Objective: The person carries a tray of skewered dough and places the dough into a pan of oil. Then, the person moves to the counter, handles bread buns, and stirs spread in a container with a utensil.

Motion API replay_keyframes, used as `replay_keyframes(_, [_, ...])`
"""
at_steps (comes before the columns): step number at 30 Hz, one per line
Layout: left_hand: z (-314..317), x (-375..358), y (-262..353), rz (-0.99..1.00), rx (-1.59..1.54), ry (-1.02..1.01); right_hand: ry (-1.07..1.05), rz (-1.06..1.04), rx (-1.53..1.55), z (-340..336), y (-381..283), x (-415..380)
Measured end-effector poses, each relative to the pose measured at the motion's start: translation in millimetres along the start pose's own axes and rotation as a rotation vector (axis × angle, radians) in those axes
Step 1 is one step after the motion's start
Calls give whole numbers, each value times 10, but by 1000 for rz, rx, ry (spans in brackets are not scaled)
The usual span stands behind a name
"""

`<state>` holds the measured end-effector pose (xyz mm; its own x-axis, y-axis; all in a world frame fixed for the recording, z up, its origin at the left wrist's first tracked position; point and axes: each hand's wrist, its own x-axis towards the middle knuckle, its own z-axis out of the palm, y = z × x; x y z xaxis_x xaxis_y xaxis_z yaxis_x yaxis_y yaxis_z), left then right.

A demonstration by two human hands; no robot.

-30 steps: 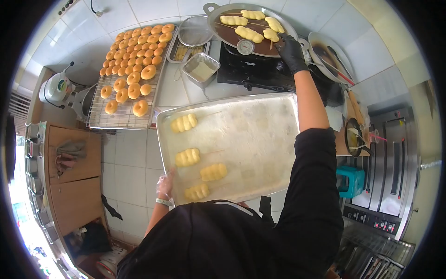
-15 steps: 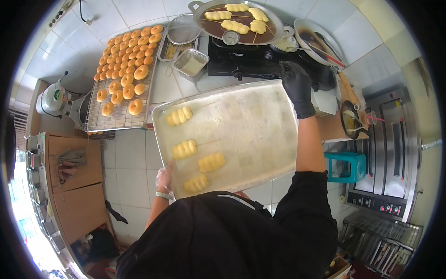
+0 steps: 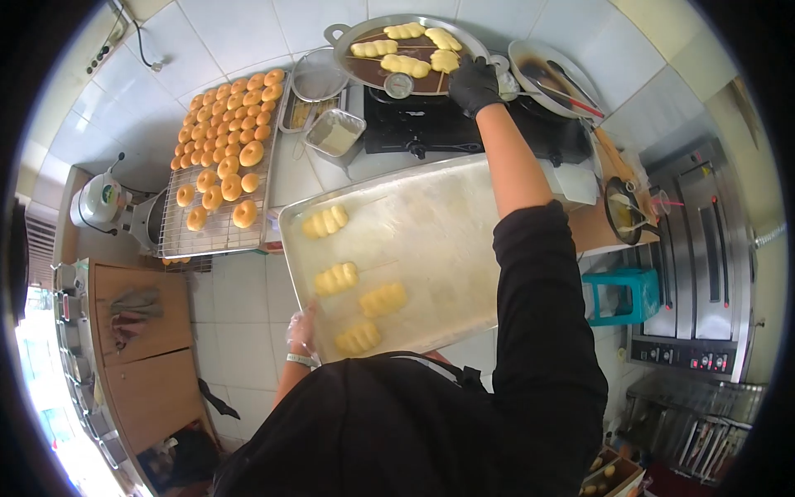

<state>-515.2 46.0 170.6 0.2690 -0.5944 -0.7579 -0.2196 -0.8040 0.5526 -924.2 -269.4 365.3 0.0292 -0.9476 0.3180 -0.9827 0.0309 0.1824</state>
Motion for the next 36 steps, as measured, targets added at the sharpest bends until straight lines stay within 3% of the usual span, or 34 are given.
replay_keyframes(4, [37, 326, -300, 20, 127, 37, -19, 21, 47, 482, 19, 260])
replay_keyframes(6, [28, 496, -452, 125, 289, 11, -33, 89, 88, 457, -3, 338])
replay_keyframes(8, [3, 595, -600, 348, 539, -20, 70, 63, 106, 15, -50, 97])
replay_keyframes(10, [-6, 455, -461, 244, 527, -51, 93, 58, 133, -268, 37, -150])
replay_keyframes(12, [-10, 353, -269, 169, 527, -33, 404, 1, 235, -64, 350, -486])
replay_keyframes(14, [-17, 305, -164, 111, 540, 32, 390, -47, 185, 118, 775, -1028])
replay_keyframes(16, [-44, 223, -52, 110, 419, 4, 369, 280, 343, 546, 1190, -1811])
replay_keyframes(18, [-31, 370, -200, 157, 303, -33, -21, 692, 148, 718, 1499, -2630])
replay_keyframes(22, [-25, 315, -39, 204, 504, 93, -80, 1011, 137, 1111, 1754, -4271])
replay_keyframes(23, [-14, 378, -56, 167, 355, 44, -49, 1123, 169, 1220, 1745, -4598])
replay_keyframes(24, [-12, 462, -125, 127, 208, -4, 46, 1296, 283, 1210, 1628, -4815])
replay_keyframes(25, [-4, 497, -190, 87, 59, -49, 104, 1525, 628, 1162, 1441, -4982])
replay_keyframes(26, [-8, 425, -138, 98, 67, -59, 177, 1735, 991, 1129, 1180, -5110])
replay_keyframes(28, [-40, 177, 123, 141, 81, -84, 286, 1958, 1535, 922, 506, -5164])
replay_keyframes(30, [-68, 95, 183, 184, 93, -141, 206, 2036, 1752, 774, -160, -5138])
replay_keyframes(32, [-52, 66, 228, 191, 56, -167, -71, 1760, 2060, 719, -526, -5211])
replay_keyframes(34, [-24, 155, 131, 160, -30, -154, -143, 1614, 2140, 650, -803, -5142])
replay_keyframes(36, [-41, 403, 8, 267, 115, -165, -160, 1444, 2174, 621, -1012, -5017])
